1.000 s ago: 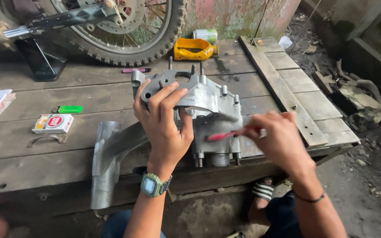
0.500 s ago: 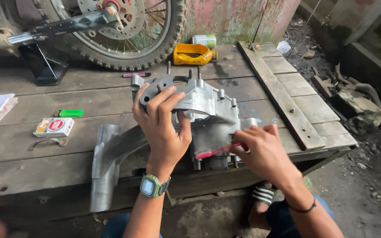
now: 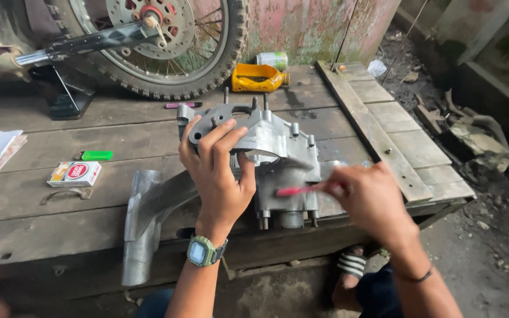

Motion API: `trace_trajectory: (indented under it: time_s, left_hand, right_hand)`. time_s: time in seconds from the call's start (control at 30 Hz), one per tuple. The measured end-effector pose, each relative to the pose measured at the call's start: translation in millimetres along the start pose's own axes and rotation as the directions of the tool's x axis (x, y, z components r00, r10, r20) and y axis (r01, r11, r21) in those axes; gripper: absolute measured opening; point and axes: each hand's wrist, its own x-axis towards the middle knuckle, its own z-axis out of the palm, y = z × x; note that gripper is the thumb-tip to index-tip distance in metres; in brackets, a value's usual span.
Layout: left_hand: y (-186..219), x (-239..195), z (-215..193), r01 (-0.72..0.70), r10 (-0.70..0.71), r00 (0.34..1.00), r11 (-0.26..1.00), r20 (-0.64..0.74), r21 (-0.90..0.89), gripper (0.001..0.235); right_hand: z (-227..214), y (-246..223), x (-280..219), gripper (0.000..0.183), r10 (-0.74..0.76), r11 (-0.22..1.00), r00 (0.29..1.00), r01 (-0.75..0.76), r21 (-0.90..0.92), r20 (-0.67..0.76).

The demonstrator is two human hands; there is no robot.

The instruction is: Cleaning a motorcycle engine casing using a toothbrush to scrub the surfaces.

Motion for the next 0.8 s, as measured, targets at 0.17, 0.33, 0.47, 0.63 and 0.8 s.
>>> trace_trajectory:
  time_s: [0.17, 0.33, 0.47, 0.63, 0.8]
  left_hand:
    - [-16, -10, 17, -0.043, 0.044, 0.993, 0.999, -0.112, 0.013, 0.049]
    - [-18, -10, 16, -0.068, 0.07, 0.991, 0.998, -0.112, 0.019, 0.051]
    - [-20, -8, 16, -0.087, 0.088, 0.99, 0.996, -0.108, 0.018, 0.051]
    - [-14, -6, 11, -0.086, 0.088, 0.99, 0.996, -0.113, 0.022, 0.051]
    - [-2, -1, 0, -0.015, 0.015, 1.0, 1.0, 0.009, 0.004, 0.04]
  right_hand:
    - [14, -12, -7, 0.01, 0.046, 0.998, 0.99, -0.04, -0.049, 0.133]
    - [11, -8, -10, 0.008, 0.115, 0.983, 0.99, -0.102, -0.153, 0.079]
    - [13, -6, -13, 0.009, 0.06, 0.996, 0.98, -0.072, 0.053, 0.187]
    - [10, 1, -17, 0.01, 0.111, 0.994, 0.985, -0.108, -0.027, 0.135]
    - [14, -6, -24, 0.03, -0.077, 0.982, 0.985, 0.049, 0.183, 0.152]
